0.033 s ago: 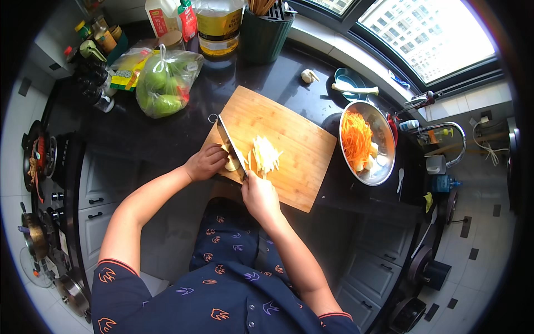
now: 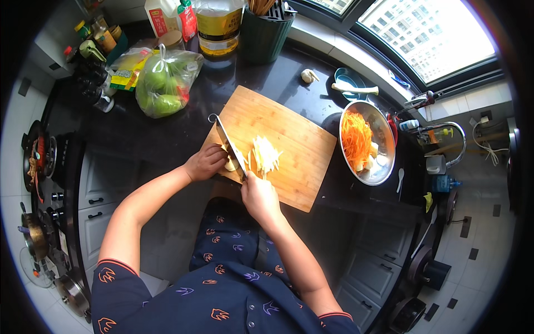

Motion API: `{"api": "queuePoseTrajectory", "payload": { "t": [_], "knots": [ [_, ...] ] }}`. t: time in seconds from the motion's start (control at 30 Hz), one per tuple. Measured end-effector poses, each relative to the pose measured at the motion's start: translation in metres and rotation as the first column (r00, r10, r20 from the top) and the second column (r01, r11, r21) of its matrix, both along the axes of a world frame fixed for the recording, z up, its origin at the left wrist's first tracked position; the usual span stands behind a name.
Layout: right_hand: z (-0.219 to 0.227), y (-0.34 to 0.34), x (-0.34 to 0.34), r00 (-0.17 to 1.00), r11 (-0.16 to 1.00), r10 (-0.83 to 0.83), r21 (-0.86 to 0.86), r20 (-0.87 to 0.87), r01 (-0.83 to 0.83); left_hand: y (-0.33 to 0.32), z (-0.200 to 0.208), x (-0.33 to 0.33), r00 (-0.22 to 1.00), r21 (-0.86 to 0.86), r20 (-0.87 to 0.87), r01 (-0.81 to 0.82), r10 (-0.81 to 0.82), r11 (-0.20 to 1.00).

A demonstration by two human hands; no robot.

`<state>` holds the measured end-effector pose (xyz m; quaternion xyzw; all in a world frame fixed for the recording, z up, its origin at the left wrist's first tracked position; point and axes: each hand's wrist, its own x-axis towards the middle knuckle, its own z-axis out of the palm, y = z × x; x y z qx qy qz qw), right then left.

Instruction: The person slices a white root vegetable into thin strips on a wooden cutting board using a cleaver. They transfer the sliced pieces into a metal bowl containing shredded carrots. The person then slices a round white vegetable into thin rounds on the same board.

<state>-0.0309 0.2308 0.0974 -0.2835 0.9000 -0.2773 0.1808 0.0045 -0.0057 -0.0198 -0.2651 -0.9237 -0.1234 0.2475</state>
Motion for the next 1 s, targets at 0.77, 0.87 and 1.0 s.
{"api": "queuePoseTrajectory", "payload": {
  "t": [0.77,0.87,1.0],
  "knots": [
    [-0.016,0.007,0.006,0.999,0.996,-0.034,-0.079,0.006,0.035,0.002,0.005,0.001,0.999,0.022,0.022,-0.036,0.035,0.999],
    [-0.015,0.008,0.008,1.000,0.999,-0.030,-0.040,0.010,0.030,0.002,0.007,0.000,0.999,0.028,0.034,-0.023,0.022,0.999],
    [-0.007,0.009,0.009,1.000,0.999,-0.026,-0.044,0.014,0.027,0.002,0.002,0.001,0.999,0.036,0.032,-0.031,0.030,0.999]
  ]
}}
